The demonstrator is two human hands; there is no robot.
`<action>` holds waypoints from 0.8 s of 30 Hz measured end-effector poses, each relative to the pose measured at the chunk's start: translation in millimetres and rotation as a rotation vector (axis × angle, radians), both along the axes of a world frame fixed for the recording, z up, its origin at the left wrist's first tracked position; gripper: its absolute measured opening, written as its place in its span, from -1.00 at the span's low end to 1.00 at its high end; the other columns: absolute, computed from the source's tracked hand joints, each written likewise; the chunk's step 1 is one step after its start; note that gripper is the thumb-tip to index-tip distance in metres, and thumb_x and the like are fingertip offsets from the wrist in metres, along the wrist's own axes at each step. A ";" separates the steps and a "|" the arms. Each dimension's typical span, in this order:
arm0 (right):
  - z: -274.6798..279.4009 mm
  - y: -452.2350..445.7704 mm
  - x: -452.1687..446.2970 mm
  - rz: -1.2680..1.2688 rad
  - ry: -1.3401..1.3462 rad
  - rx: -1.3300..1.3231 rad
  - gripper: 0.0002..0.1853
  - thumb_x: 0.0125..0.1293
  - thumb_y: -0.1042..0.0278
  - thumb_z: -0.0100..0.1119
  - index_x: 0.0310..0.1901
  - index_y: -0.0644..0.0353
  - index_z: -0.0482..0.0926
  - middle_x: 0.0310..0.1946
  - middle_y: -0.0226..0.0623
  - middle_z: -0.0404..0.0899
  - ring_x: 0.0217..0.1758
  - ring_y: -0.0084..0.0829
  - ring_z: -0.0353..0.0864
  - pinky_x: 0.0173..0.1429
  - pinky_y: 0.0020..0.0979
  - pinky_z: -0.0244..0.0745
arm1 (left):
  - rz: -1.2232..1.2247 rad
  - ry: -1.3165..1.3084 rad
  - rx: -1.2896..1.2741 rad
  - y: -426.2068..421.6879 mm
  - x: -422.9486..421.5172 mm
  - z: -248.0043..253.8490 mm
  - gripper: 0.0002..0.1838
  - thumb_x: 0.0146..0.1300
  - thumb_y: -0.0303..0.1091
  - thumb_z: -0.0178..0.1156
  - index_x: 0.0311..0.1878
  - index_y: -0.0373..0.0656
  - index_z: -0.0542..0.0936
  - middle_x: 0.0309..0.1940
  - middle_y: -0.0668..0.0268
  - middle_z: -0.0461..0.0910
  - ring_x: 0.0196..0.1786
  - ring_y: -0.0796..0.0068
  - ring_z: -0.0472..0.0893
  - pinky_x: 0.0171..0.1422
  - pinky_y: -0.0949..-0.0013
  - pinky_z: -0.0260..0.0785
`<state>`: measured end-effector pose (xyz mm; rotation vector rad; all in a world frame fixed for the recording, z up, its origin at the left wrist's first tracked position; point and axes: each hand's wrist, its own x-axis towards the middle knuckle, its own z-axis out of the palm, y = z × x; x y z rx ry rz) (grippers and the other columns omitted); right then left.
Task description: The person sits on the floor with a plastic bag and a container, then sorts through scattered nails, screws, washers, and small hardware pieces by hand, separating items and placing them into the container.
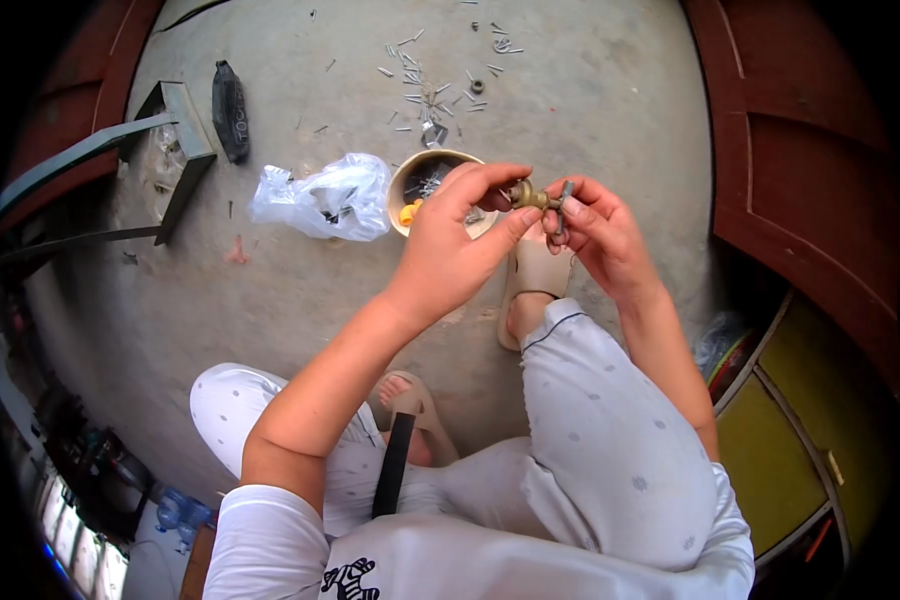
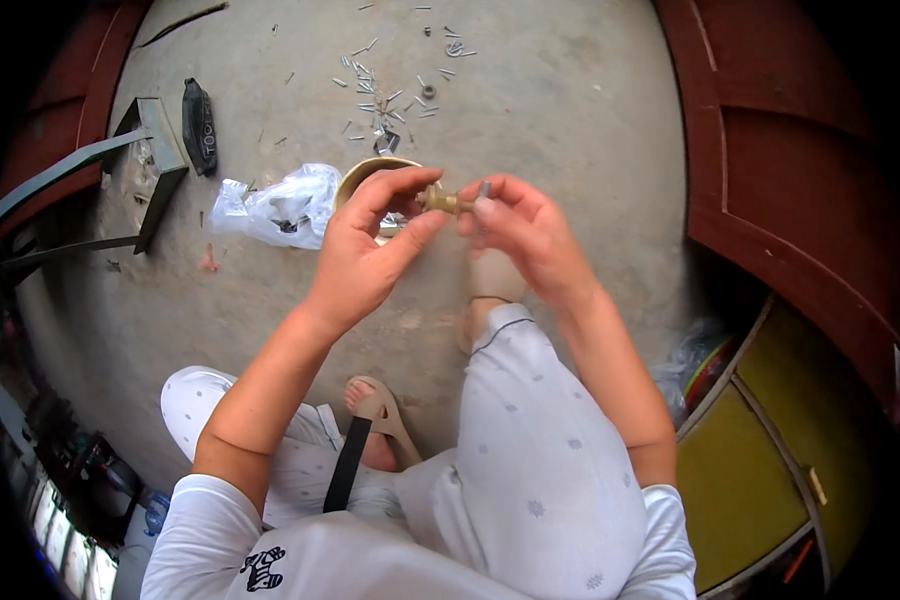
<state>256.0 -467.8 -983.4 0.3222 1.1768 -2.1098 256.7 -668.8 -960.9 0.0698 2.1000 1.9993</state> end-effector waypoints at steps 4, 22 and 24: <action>19.7 -5.9 -3.8 0.016 0.067 0.111 -0.73 0.37 0.21 0.13 -0.02 0.20 0.50 -0.31 -0.39 0.60 -0.22 -0.60 0.57 -0.11 -0.52 0.44 | 0.016 0.031 -0.026 -1.0 5.4 -2.1 -0.66 0.16 -0.39 0.31 -0.01 -0.31 0.55 -0.17 0.19 0.55 -0.18 0.40 0.58 -0.06 0.37 0.44; 29.3 -14.6 -3.6 0.053 0.150 0.225 -0.75 0.43 0.28 0.06 0.02 0.23 0.48 -0.35 -0.47 0.55 -0.27 -0.68 0.50 -0.11 -0.57 0.42 | -0.002 -0.013 -0.114 -5.7 5.6 -7.1 -0.69 0.28 -0.28 0.26 -0.10 -0.37 0.54 -0.32 0.20 0.62 -0.27 0.44 0.60 -0.18 0.41 0.43; 26.6 -14.3 -1.8 0.057 0.172 0.256 -0.74 0.43 0.29 0.05 0.03 0.23 0.49 -0.35 -0.48 0.54 -0.26 -0.69 0.50 -0.10 -0.58 0.42 | -0.022 -0.133 -0.087 -5.1 4.7 -2.7 -0.67 0.30 -0.26 0.24 -0.10 -0.38 0.53 -0.33 0.22 0.62 -0.28 0.50 0.58 -0.17 0.44 0.43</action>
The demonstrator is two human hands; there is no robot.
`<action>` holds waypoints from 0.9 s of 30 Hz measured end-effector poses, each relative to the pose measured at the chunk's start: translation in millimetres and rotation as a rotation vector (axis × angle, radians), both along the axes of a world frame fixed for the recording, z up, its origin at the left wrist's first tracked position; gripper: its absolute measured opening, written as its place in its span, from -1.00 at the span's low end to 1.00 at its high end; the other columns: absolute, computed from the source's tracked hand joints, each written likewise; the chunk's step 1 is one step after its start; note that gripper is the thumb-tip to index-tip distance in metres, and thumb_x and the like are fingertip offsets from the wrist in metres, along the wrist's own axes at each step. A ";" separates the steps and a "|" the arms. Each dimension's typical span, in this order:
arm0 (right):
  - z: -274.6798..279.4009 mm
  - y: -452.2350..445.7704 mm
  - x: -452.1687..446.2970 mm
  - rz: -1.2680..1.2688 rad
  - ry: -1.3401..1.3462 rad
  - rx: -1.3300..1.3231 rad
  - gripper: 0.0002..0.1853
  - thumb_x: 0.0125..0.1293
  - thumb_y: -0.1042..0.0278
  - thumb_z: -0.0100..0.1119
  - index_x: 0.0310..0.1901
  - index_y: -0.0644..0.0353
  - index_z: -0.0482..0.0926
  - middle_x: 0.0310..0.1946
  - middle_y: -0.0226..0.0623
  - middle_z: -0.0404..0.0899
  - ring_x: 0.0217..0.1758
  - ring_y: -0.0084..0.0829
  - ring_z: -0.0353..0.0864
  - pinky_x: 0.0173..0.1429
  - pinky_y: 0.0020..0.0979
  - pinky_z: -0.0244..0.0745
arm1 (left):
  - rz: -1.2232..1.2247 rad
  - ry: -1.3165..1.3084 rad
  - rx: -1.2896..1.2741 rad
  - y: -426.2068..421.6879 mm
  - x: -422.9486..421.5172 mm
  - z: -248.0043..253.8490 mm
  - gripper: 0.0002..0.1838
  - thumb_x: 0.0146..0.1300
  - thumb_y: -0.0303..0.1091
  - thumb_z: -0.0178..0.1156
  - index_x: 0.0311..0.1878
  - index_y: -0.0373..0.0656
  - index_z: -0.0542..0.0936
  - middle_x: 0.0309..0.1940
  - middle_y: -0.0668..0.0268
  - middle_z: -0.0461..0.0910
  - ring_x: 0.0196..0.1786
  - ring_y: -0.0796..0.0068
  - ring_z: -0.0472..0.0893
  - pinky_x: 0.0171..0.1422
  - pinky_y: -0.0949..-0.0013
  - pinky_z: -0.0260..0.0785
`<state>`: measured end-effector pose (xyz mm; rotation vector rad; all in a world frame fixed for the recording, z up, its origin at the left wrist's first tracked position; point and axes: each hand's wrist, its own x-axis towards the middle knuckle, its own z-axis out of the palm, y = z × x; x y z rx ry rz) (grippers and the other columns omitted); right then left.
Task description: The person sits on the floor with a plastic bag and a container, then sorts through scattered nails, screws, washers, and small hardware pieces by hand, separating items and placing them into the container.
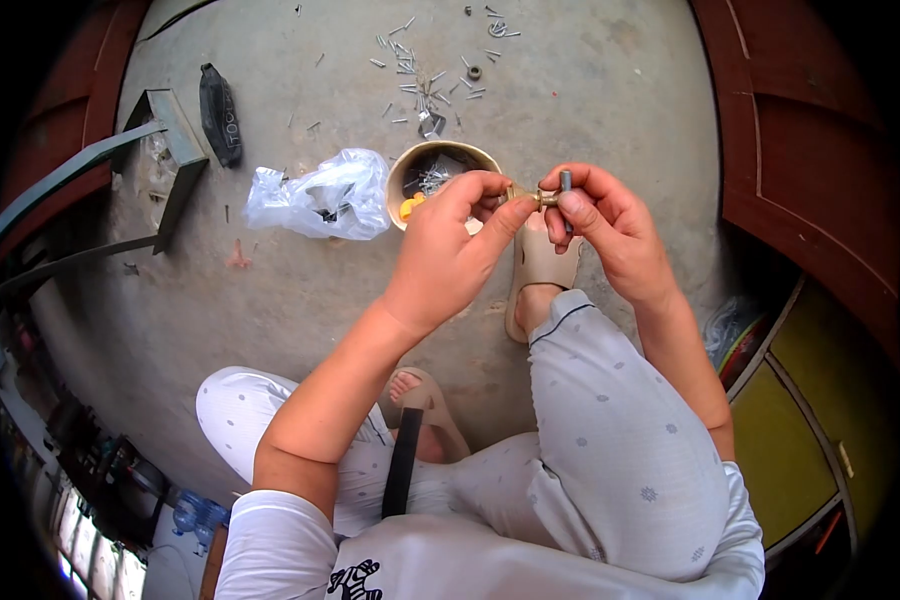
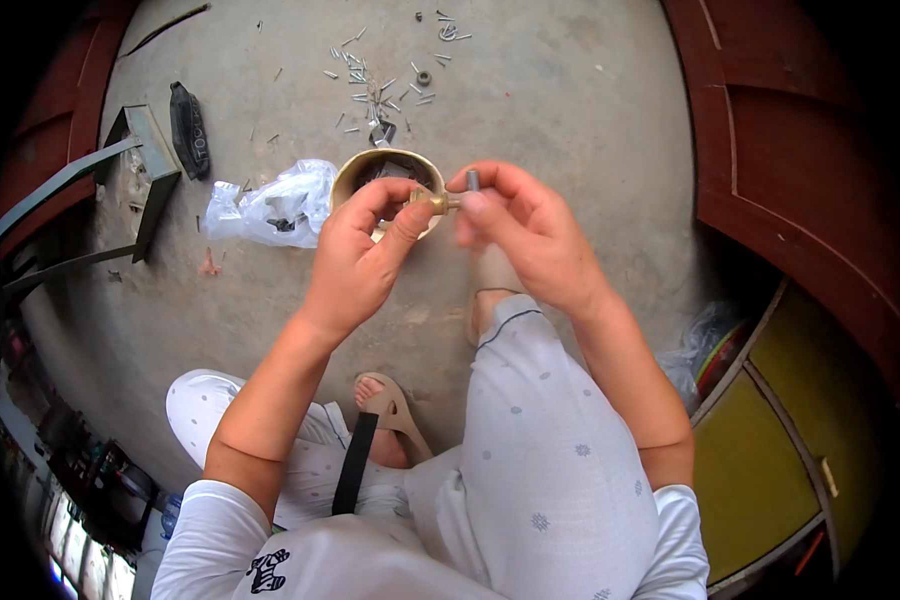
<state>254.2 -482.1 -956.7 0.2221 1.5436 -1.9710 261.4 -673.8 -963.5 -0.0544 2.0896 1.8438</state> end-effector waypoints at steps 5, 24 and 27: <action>-1.8 -2.8 4.3 0.025 0.135 0.209 -0.74 0.44 0.29 0.02 0.02 0.25 0.50 -0.33 -0.48 0.52 -0.24 -0.70 0.48 -0.08 -0.59 0.40 | -0.014 -0.422 0.150 0.1 -2.1 0.6 -0.64 0.33 -0.21 0.21 -0.10 -0.40 0.52 -0.34 0.22 0.61 -0.27 0.55 0.56 -0.15 0.47 0.41; -13.1 7.2 -3.7 -0.010 -0.401 -0.283 -0.67 0.41 0.14 0.06 -0.02 0.24 0.55 -0.46 -0.59 0.40 -0.39 -0.70 0.31 -0.25 -0.58 0.27 | -0.180 0.454 -0.409 6.6 3.5 -2.7 -0.64 0.19 -0.15 0.28 -0.20 -0.24 0.42 -0.35 0.14 0.50 -0.23 0.08 0.49 -0.12 0.14 0.33; -12.5 3.2 -2.2 -0.020 -0.317 -0.187 -0.68 0.42 0.14 0.05 0.00 0.22 0.55 -0.44 -0.59 0.42 -0.37 -0.71 0.33 -0.22 -0.60 0.29 | -0.099 0.192 -0.296 11.5 7.0 1.9 -0.65 0.31 -0.13 0.18 -0.22 -0.28 0.39 -0.38 0.14 0.50 -0.26 0.14 0.51 -0.16 0.19 0.34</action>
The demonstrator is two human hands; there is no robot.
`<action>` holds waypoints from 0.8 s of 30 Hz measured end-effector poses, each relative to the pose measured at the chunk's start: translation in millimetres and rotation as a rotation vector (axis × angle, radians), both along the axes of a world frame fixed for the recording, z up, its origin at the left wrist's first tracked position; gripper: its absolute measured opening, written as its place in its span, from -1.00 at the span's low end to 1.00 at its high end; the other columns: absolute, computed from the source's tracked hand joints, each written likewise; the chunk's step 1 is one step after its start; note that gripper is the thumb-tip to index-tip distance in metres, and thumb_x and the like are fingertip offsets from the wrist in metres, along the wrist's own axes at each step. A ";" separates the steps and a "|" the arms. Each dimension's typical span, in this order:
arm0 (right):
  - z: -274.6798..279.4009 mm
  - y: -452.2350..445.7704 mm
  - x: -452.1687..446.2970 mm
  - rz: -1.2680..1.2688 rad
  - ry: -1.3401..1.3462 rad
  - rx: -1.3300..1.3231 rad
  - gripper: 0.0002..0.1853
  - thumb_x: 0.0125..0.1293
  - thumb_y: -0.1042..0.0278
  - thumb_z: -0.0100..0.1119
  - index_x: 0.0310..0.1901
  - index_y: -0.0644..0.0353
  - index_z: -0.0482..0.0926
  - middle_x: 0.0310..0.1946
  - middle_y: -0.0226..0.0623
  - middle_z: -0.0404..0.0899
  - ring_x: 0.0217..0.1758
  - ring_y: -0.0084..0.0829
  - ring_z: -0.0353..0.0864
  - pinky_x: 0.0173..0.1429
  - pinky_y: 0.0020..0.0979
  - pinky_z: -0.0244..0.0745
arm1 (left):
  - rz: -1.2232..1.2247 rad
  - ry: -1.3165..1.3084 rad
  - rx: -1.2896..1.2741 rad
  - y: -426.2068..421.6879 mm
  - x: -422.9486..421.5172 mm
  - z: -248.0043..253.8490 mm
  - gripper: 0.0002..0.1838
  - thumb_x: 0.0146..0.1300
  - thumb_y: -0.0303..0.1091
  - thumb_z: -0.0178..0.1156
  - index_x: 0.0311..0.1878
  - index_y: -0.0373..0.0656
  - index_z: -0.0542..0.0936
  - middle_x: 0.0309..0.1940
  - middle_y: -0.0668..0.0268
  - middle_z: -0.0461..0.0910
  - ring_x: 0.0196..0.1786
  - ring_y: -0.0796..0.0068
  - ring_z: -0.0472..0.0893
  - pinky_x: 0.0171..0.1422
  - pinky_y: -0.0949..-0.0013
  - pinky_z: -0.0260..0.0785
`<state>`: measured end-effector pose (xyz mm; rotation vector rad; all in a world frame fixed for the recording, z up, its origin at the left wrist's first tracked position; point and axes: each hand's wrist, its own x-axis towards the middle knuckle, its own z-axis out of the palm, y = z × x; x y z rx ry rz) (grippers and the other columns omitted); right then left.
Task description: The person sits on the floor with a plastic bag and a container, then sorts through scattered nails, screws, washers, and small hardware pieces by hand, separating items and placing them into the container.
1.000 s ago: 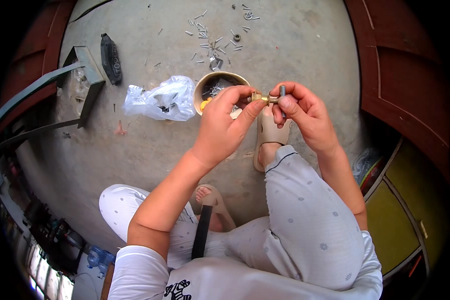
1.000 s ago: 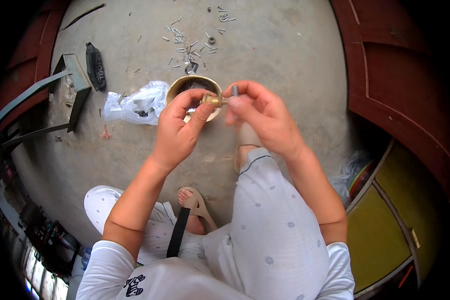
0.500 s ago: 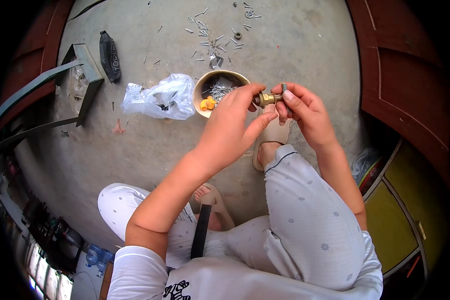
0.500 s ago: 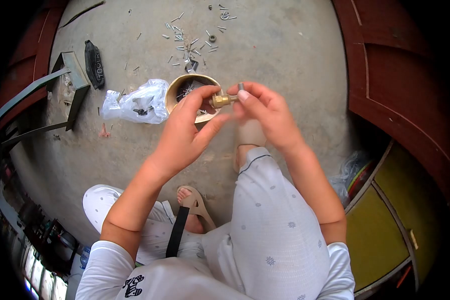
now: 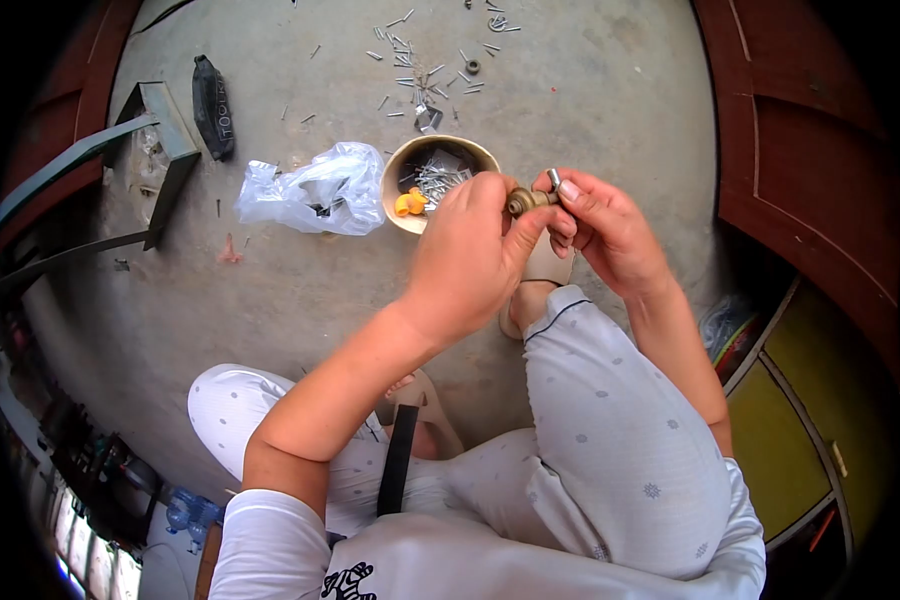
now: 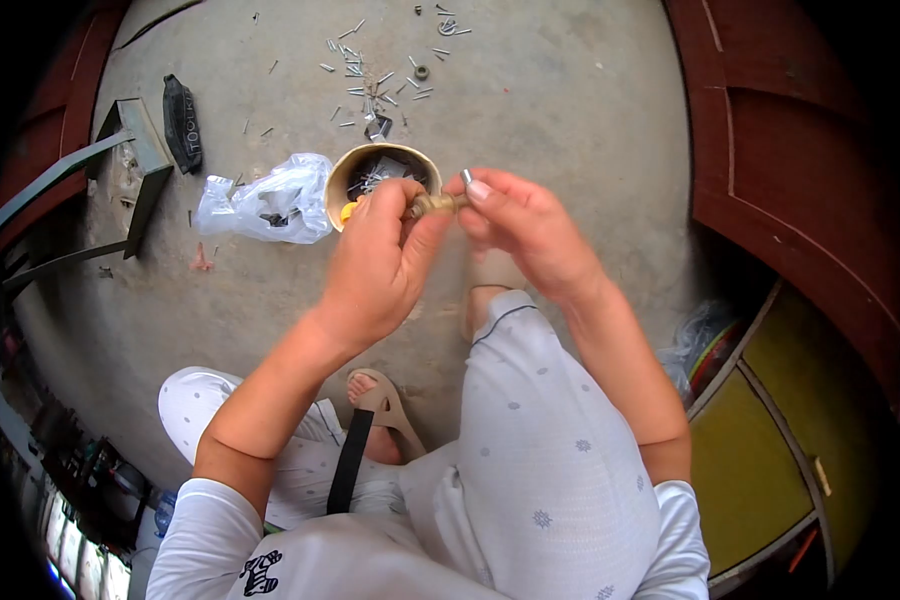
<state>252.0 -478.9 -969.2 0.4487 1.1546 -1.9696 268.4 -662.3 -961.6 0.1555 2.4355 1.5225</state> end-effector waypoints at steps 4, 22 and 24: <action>-0.3 -5.2 1.5 -0.001 0.136 0.135 -0.69 0.44 0.16 0.03 0.02 0.21 0.54 -0.42 -0.58 0.44 -0.34 -0.71 0.36 -0.18 -0.62 0.33 | 0.123 -0.390 0.282 2.2 -3.6 12.3 -0.65 0.44 -0.14 0.03 -0.22 -0.31 0.37 -0.40 0.16 0.53 -0.31 0.37 0.53 -0.23 0.31 0.37; -66.0 17.4 25.7 -0.049 0.345 0.509 -0.72 0.47 0.28 -0.05 0.02 0.29 0.51 -0.44 -0.51 0.44 -0.37 -0.69 0.38 -0.27 -0.58 0.35 | 0.117 -0.102 -0.256 -17.7 43.4 -54.4 -0.48 0.20 -0.39 0.19 0.17 -0.40 0.30 0.00 -0.09 0.45 0.10 -0.06 0.42 0.21 0.07 0.28; -93.1 29.7 17.1 -0.093 0.370 0.661 -0.72 0.47 0.27 -0.04 0.02 0.29 0.50 -0.43 -0.48 0.47 -0.35 -0.66 0.41 -0.25 -0.58 0.37 | 0.197 0.210 -0.452 -39.9 34.5 -68.8 -0.38 0.15 -0.39 0.26 0.22 -0.40 0.26 0.04 -0.10 0.41 0.11 -0.09 0.41 0.22 0.08 0.28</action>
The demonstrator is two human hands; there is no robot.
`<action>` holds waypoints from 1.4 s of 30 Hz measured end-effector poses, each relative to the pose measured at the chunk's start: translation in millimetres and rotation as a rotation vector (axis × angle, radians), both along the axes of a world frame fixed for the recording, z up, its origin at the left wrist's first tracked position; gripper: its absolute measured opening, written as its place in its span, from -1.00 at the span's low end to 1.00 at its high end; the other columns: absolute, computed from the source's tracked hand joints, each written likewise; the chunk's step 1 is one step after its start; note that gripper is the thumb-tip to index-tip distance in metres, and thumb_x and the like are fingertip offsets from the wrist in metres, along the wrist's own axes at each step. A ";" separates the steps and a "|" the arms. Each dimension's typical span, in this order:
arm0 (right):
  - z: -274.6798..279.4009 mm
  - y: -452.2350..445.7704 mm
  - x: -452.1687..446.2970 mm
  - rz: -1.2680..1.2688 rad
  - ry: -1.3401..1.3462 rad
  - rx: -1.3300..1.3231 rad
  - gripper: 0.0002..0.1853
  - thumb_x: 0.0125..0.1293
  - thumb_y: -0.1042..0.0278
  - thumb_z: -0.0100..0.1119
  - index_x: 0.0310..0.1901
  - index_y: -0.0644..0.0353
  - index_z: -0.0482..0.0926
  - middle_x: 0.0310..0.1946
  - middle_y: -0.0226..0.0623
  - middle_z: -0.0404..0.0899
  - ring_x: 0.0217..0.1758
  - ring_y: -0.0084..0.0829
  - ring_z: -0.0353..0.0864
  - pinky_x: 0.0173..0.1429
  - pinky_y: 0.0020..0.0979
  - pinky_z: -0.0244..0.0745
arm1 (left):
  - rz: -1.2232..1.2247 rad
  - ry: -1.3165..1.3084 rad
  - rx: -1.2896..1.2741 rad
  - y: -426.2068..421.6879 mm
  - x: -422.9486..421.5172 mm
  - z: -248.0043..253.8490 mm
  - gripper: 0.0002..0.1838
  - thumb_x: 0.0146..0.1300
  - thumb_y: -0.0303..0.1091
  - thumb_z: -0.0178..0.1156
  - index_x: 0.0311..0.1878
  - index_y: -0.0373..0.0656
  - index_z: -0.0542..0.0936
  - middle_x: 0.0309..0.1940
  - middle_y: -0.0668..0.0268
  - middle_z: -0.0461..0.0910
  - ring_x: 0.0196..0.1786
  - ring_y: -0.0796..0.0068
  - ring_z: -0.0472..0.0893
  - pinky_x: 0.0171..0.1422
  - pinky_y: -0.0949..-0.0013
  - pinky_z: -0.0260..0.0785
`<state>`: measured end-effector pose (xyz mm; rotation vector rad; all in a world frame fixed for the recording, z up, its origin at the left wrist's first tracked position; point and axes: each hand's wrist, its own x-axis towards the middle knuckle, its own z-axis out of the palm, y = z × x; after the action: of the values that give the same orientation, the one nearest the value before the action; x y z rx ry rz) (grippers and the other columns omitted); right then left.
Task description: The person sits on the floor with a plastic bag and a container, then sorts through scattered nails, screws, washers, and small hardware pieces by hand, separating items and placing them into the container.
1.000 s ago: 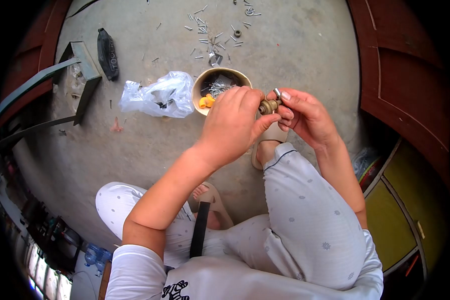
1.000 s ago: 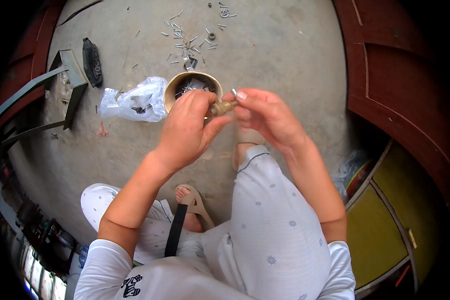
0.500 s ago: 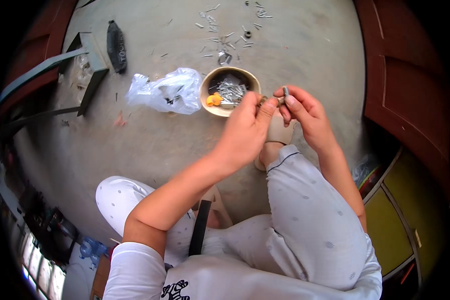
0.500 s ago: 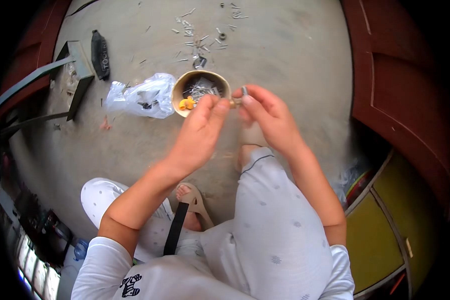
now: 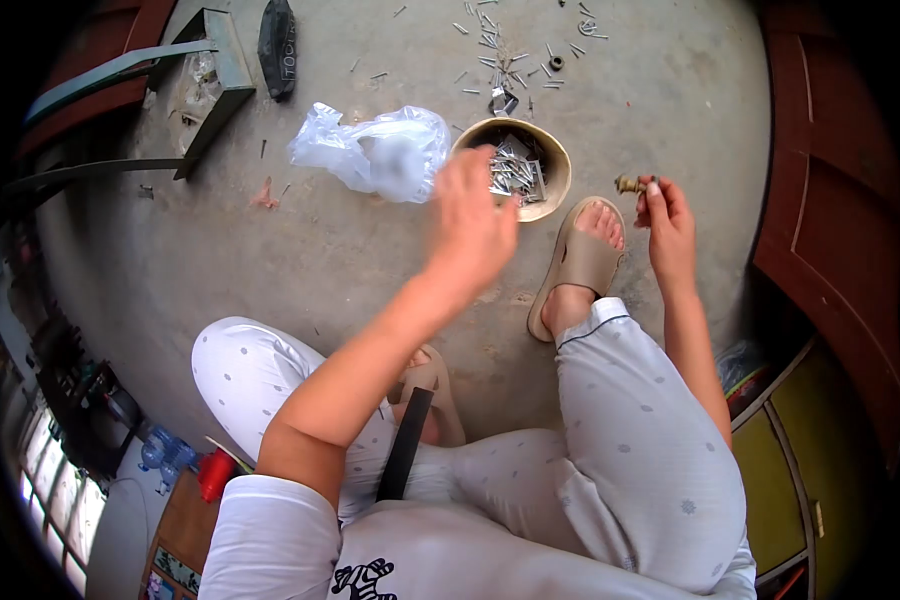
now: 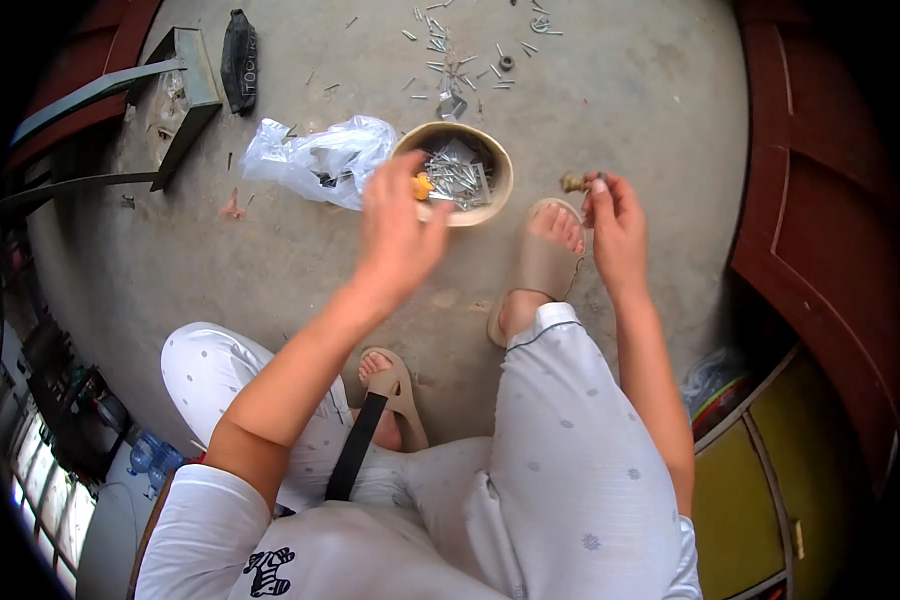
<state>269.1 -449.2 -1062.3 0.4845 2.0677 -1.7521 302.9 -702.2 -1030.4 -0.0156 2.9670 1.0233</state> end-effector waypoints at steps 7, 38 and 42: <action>-35.5 12.1 -25.1 0.323 0.416 0.835 -0.52 0.25 0.32 0.21 0.17 0.29 0.38 0.01 -0.10 0.50 0.05 -0.19 0.51 0.12 -0.29 0.42 | 0.178 -0.457 0.435 -41.9 7.0 -33.7 -0.14 0.03 -0.35 0.40 0.32 -0.37 0.13 0.25 -0.06 0.28 0.32 0.12 0.34 0.42 0.18 0.18; -26.1 -42.5 -35.8 0.473 -0.508 -0.168 -0.40 0.37 -0.22 0.00 -0.05 0.30 0.48 -0.28 -0.23 0.59 -0.30 -0.42 0.65 -0.18 -0.43 0.60 | -0.032 -0.926 0.175 -24.4 -79.3 3.4 -0.14 0.13 0.41 0.06 0.00 -0.37 0.59 -0.16 -0.09 0.64 -0.03 0.02 0.63 0.09 0.21 0.41; -37.2 -42.3 -46.6 0.448 -0.476 -0.157 -0.26 0.29 -0.31 0.03 0.14 0.31 0.48 -0.14 -0.20 0.59 -0.33 -0.45 0.61 -0.19 -0.44 0.55 | 0.002 -0.854 0.125 -24.2 -90.6 -5.5 -0.13 0.13 0.42 0.05 -0.03 -0.40 0.58 -0.20 -0.12 0.64 -0.05 -0.01 0.63 0.06 0.18 0.42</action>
<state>222.6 -491.5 -1099.5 0.3185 1.5453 -1.3595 212.3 -726.4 -1035.8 -0.3562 2.1279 0.8915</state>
